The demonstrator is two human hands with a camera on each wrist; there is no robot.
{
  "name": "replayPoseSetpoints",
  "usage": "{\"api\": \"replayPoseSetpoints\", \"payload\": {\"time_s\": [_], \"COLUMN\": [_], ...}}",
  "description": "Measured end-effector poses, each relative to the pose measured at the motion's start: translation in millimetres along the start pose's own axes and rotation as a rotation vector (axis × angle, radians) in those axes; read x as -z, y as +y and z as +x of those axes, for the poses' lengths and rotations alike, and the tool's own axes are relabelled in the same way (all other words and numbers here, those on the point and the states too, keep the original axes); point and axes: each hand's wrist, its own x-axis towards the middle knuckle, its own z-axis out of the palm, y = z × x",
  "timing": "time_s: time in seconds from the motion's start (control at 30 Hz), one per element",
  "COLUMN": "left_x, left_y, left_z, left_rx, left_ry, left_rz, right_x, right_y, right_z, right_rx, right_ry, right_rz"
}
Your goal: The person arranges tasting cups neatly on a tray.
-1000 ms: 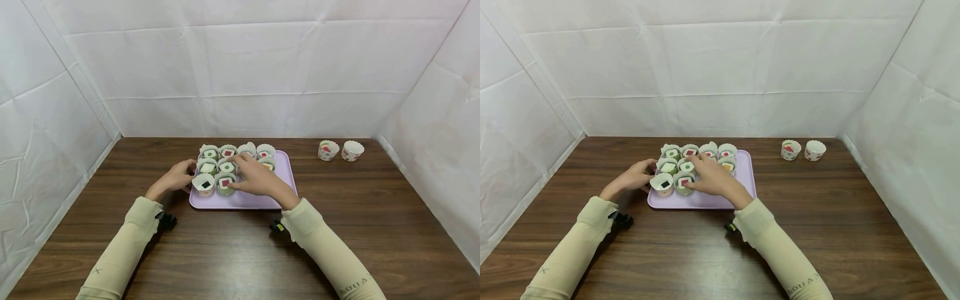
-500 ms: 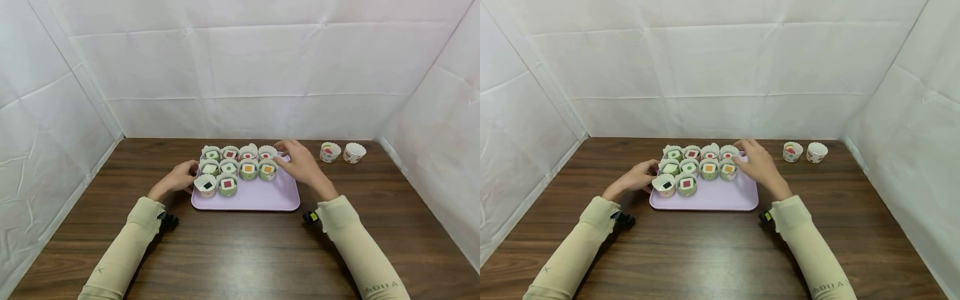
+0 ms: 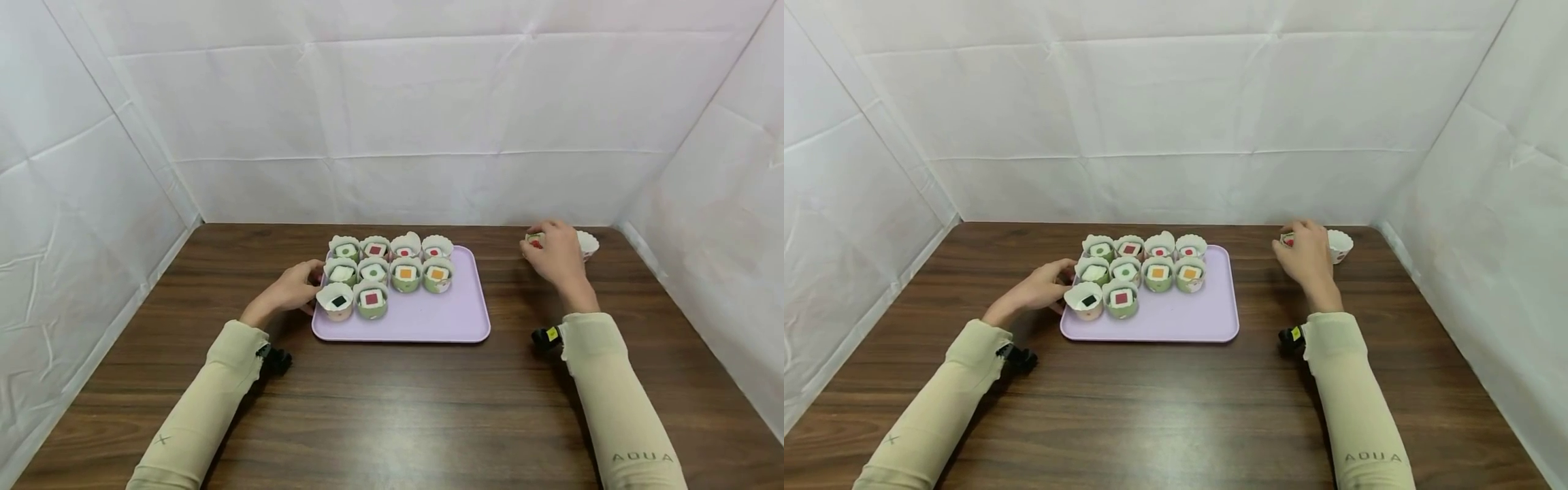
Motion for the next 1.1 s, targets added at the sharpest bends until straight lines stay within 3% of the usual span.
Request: {"api": "replayPoseSetpoints", "payload": {"time_s": [0.13, 0.3, 0.87, 1.1], "left_x": [-1.4, -0.8, -1.3, -1.8], "left_y": [1.4, 1.9, 2.1, 1.6], "left_z": [0.8, 0.3, 0.1, 0.5], "left_rx": [0.005, 0.000, -0.003, 0.002], "left_ry": [0.001, 0.001, 0.010, 0.013], "left_rz": [0.006, 0.009, 0.013, 0.015], "right_x": [2.3, 2.2, 1.2, 0.9], "right_y": [13.4, 20.1, 28.4, 30.6], "right_z": [-5.5, -8.0, -8.0, -8.9], "right_rx": [-0.098, -0.141, -0.075, -0.095], "right_ry": [-0.066, -0.102, -0.103, -0.126], "right_rz": [-0.047, -0.043, -0.049, -0.067]}}
